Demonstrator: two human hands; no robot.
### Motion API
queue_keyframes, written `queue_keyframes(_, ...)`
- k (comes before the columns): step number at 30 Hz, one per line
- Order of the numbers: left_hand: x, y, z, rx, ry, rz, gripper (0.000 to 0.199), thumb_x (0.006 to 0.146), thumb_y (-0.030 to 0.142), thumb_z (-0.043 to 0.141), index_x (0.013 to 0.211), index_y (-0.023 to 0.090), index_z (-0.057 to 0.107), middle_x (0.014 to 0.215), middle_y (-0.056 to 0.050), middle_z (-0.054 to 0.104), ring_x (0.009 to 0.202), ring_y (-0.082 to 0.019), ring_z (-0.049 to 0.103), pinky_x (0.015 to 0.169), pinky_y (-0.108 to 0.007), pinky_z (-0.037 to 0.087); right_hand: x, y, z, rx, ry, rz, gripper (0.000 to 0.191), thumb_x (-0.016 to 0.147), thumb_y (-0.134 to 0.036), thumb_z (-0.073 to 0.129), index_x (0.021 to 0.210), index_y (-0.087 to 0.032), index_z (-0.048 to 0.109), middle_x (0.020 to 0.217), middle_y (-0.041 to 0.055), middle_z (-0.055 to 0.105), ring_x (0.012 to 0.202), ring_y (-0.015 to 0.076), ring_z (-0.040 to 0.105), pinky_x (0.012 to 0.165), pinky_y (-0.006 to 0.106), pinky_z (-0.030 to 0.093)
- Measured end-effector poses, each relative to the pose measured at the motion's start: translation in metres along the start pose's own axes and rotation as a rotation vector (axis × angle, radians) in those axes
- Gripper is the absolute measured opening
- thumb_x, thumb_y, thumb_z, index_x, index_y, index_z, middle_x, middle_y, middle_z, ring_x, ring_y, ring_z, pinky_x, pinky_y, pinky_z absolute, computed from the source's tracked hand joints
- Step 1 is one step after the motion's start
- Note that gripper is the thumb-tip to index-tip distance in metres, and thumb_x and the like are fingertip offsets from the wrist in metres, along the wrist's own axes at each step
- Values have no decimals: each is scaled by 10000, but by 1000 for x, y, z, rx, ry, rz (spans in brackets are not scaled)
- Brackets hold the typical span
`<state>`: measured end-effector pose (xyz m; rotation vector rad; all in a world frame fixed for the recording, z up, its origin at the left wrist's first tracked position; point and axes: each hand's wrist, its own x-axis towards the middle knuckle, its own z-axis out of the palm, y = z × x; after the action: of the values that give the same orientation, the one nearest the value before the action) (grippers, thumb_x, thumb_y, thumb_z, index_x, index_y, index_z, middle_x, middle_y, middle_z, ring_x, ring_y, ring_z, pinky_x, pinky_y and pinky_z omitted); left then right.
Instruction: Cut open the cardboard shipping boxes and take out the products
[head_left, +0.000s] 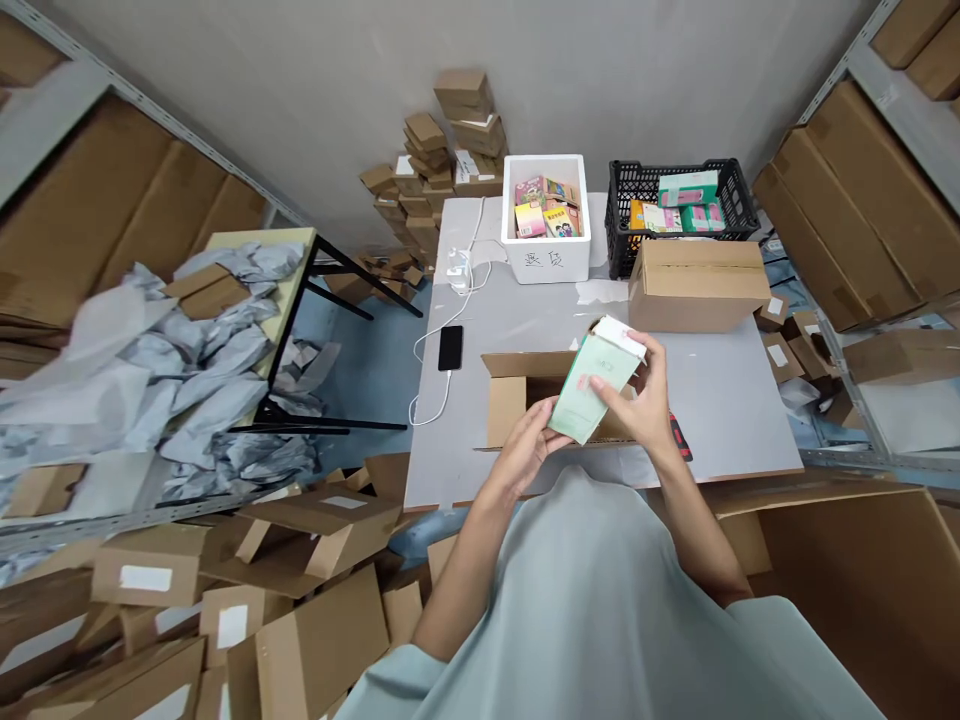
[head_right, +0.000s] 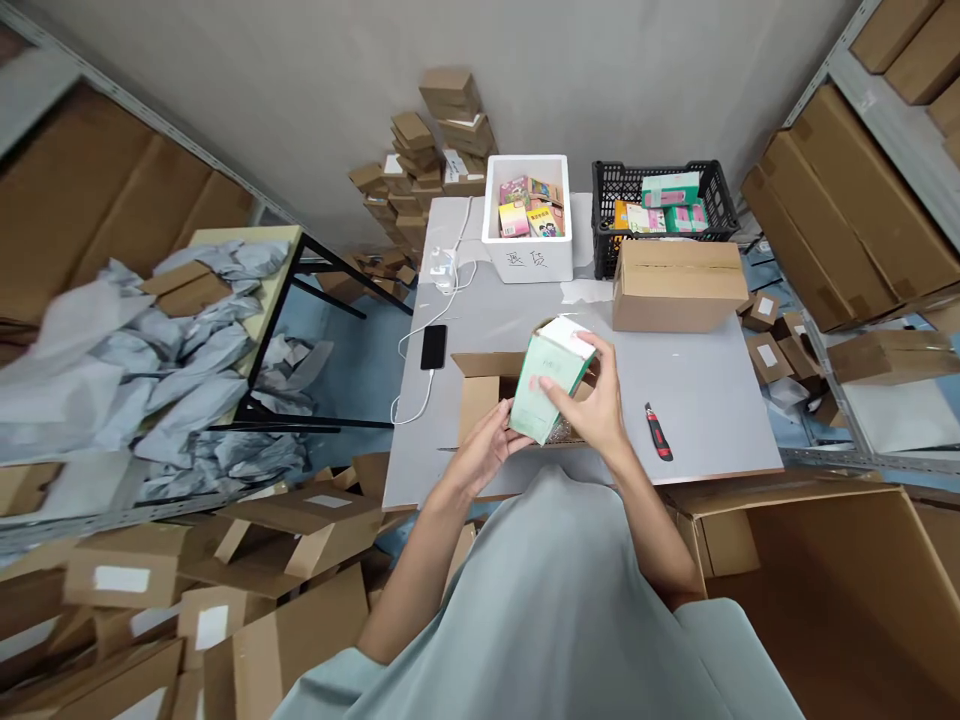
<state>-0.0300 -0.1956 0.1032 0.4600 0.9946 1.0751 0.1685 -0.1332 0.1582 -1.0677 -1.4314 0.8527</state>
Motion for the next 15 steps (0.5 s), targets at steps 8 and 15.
queue_keyframes(8, 45, 19, 33, -68, 207, 235, 609, 936, 708, 857, 1283, 214, 779, 1331, -101, 817, 1338, -310, 748, 1086, -380, 609, -48, 4, -17, -204, -135, -476, 899, 885, -84, 850, 1601, -445, 445, 1741, 145, 444, 1632, 414, 528, 1158, 682, 624)
queue_keyframes(15, 43, 43, 65, 239, 99, 158, 877, 902, 583, 840, 1693, 295, 595, 1790, -127, 552, 1500, -364, 668, 1127, -424, 613, -64, 42, -51, -65, 188, -239, 855, 1002, -162, 802, 1717, -403, 401, 1730, 147, 552, 1551, 344, 648, 1215, 528, 617)
